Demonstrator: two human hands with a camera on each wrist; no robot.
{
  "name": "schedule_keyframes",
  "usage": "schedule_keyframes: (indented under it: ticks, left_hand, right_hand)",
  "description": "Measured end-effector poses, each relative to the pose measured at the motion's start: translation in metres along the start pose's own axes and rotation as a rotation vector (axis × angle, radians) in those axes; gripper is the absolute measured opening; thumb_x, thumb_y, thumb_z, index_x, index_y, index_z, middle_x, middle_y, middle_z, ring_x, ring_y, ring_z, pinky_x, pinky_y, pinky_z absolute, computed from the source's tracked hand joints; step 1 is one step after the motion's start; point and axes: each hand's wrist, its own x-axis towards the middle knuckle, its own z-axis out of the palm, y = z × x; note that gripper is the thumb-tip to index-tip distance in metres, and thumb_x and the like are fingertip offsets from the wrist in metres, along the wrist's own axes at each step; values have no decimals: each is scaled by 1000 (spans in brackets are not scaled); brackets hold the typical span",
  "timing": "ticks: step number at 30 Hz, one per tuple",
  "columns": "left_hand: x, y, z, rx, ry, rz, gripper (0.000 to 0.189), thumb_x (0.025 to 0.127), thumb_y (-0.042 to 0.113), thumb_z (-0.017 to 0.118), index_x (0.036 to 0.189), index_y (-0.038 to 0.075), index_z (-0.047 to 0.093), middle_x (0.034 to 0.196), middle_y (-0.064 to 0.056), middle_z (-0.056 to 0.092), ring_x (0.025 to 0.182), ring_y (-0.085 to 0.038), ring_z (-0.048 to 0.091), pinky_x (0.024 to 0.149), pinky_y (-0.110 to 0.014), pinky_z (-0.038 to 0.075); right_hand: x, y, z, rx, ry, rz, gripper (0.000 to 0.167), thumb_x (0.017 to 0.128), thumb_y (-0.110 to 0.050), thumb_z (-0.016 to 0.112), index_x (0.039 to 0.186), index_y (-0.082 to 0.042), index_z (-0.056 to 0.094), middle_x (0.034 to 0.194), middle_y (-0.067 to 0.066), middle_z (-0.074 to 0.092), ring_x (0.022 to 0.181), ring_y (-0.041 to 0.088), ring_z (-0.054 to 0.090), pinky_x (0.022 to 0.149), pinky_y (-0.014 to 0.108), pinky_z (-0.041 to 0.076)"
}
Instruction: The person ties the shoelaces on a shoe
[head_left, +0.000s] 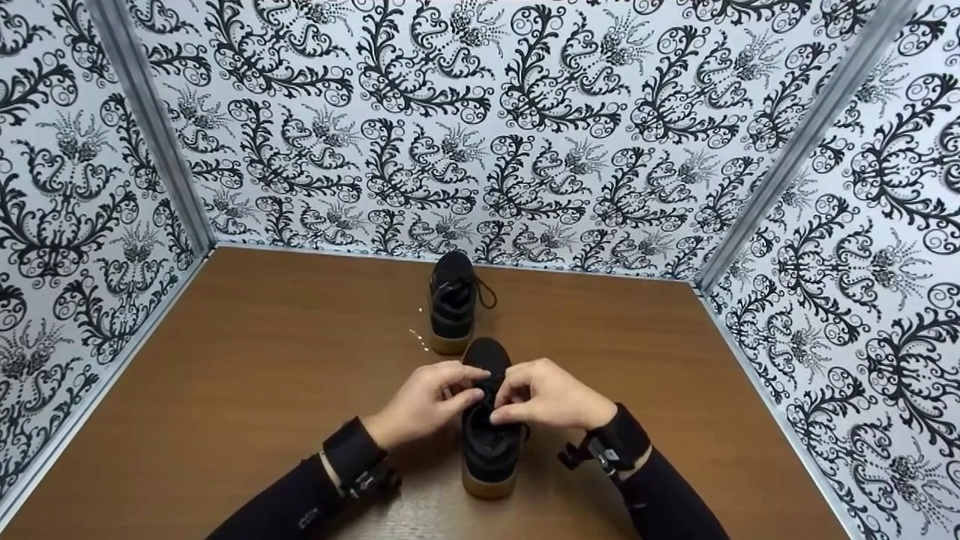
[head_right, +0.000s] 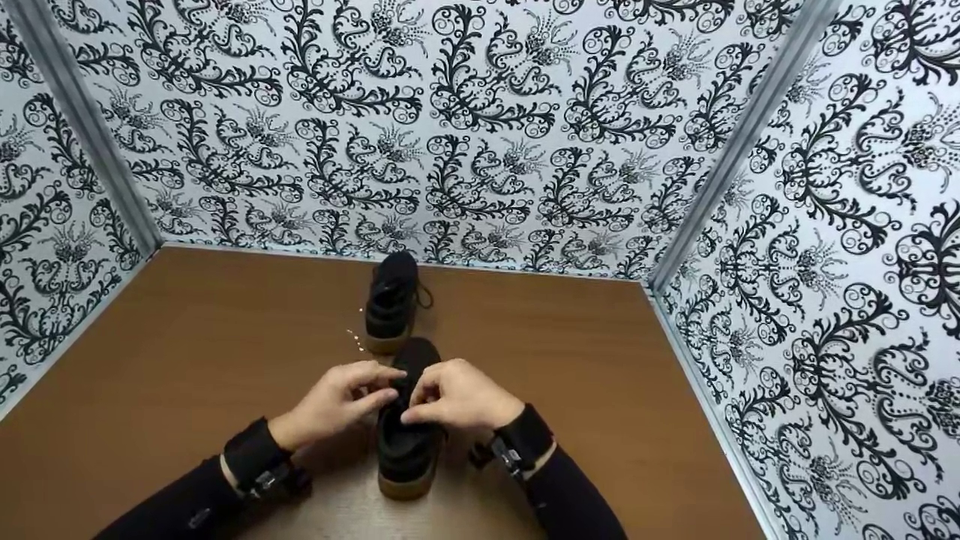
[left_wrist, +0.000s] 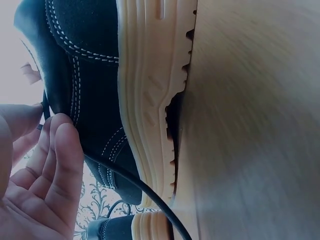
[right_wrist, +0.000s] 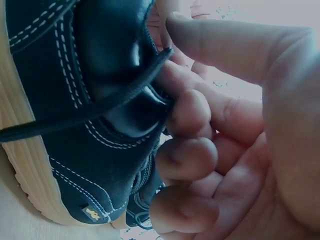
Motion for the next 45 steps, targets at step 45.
schedule_keyframes:
  ticks: [45]
  left_hand:
    - [1, 0, -5, 46, -40, 199, 7, 104, 1, 76, 105, 7, 73, 100, -3, 68, 91, -13, 64, 81, -28, 57]
  right_hand:
    - [-16, 0, -37, -17, -90, 142, 16, 101, -18, 84, 87, -21, 76, 83, -14, 66, 71, 4, 57, 65, 23, 48]
